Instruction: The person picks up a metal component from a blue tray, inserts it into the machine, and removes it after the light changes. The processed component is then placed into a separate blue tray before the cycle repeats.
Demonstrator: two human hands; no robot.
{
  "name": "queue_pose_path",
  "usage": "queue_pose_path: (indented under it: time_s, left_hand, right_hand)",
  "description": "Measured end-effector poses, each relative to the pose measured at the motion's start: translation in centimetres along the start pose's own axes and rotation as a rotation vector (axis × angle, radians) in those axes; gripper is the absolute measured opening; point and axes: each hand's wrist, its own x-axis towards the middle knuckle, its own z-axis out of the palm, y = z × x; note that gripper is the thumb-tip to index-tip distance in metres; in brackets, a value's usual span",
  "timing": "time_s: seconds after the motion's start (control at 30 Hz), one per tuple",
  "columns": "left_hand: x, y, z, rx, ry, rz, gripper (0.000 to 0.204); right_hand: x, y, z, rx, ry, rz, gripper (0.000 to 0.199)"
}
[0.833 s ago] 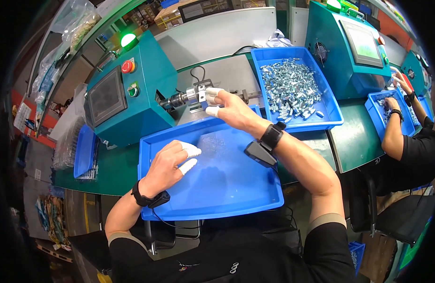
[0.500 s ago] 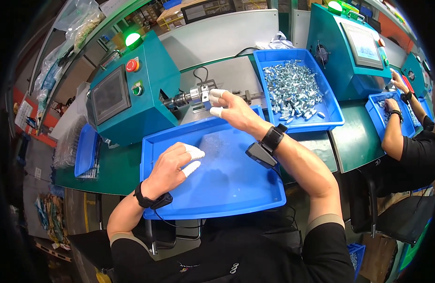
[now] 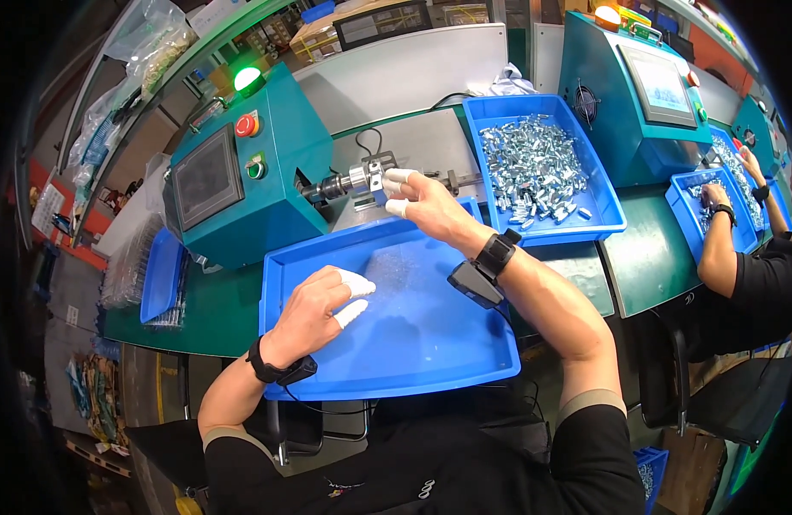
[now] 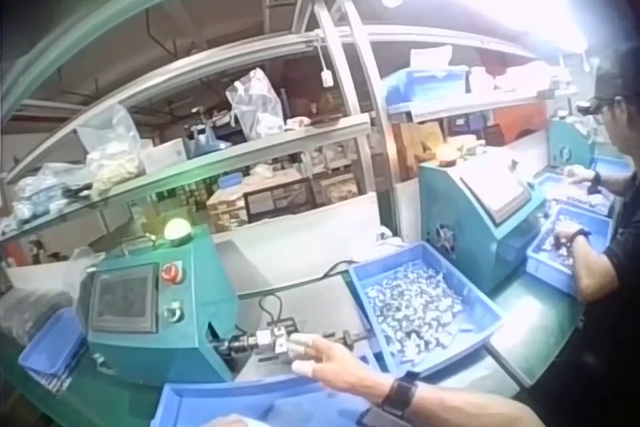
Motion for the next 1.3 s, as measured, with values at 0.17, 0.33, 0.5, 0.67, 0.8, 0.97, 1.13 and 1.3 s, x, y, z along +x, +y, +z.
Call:
queue_pose_path:
  time_s: [0.17,0.33,0.5,0.67,0.8,0.97,1.13,1.3]
  left_hand:
    - [-0.2,0.1,0.0,-0.002,-0.012,-0.014,0.028]
    - [-0.6,0.2,-0.2,-0.006,-0.006,-0.017,0.029]
    - [-1.1,0.2,-0.4,-0.008,-0.009,-0.028,0.029]
    - [-0.7,0.4,-0.2,-0.009,-0.032,-0.019,0.029]
    - [0.1,1.0,0.1,-0.019,-0.050,-0.027,0.029]
    - [2.4,0.0,1.2,-0.046,-0.071,-0.010,0.028]
    - [4.2,-0.4,2.2,-0.082,-0.117,-0.036,0.028]
    - [4.7,-0.1,2.7,-0.077,-0.145,-0.039,0.028]
  right_hand:
    - [0.0,-0.4,-0.1,0.005,0.024,0.026,0.066]
    - [1.0,-0.3,-0.6,-0.056,0.132,0.037,0.061]
    - [3.2,-0.9,-2.6,-0.512,0.349,-0.017,0.062]
    - [5.0,-2.5,-0.9,-1.073,0.441,-0.168,0.056]
    - [6.5,-2.8,-1.1,-1.261,0.301,-0.162,0.046]
    - [6.4,-2.2,-1.6,-1.239,0.394,-0.290,0.037]
    - [5.5,-1.9,-1.0,-1.191,0.389,-0.272,0.036]
    - [5.8,-1.9,-1.1,-1.187,0.351,-0.264,0.035]
